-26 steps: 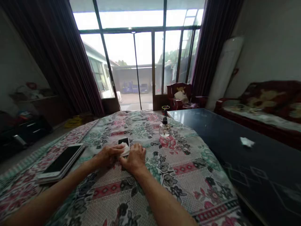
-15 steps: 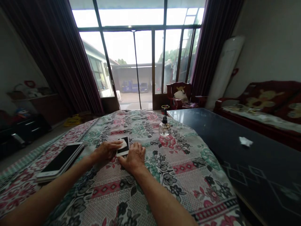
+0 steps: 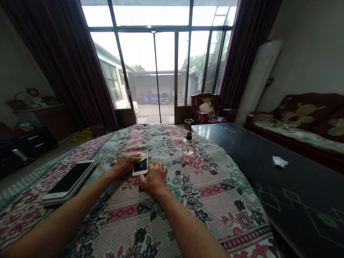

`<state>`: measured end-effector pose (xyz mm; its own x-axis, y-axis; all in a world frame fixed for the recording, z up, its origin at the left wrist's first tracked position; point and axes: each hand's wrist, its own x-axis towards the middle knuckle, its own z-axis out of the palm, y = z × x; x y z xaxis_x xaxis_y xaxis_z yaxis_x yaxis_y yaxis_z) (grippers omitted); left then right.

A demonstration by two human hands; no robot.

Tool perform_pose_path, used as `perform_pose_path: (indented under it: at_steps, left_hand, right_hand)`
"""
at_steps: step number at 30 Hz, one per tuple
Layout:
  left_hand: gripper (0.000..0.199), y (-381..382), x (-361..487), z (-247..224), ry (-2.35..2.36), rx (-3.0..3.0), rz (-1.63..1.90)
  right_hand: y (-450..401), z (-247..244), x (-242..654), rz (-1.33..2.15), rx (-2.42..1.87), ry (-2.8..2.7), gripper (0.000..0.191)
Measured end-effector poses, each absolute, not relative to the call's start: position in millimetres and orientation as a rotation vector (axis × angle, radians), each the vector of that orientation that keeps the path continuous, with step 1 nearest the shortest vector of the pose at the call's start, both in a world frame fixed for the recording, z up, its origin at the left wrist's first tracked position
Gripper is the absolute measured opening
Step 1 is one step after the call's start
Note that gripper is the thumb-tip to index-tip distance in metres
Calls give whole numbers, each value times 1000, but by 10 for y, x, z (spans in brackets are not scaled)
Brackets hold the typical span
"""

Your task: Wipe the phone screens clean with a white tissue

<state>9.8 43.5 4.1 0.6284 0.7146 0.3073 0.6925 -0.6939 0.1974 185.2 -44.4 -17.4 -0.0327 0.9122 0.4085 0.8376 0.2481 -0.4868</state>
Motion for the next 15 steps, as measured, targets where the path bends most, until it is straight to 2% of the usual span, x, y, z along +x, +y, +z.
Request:
perform_pose_path:
  at_steps: [6, 15]
  left_hand:
    - [45, 155, 79, 46, 1028, 2856, 513]
    - [59, -184, -17, -13, 799, 2849, 654]
  right_hand:
    - [-463, -158, 1872, 174, -1601, -1892, 26]
    - [-407, -134, 2005, 264, -1515, -1994, 25]
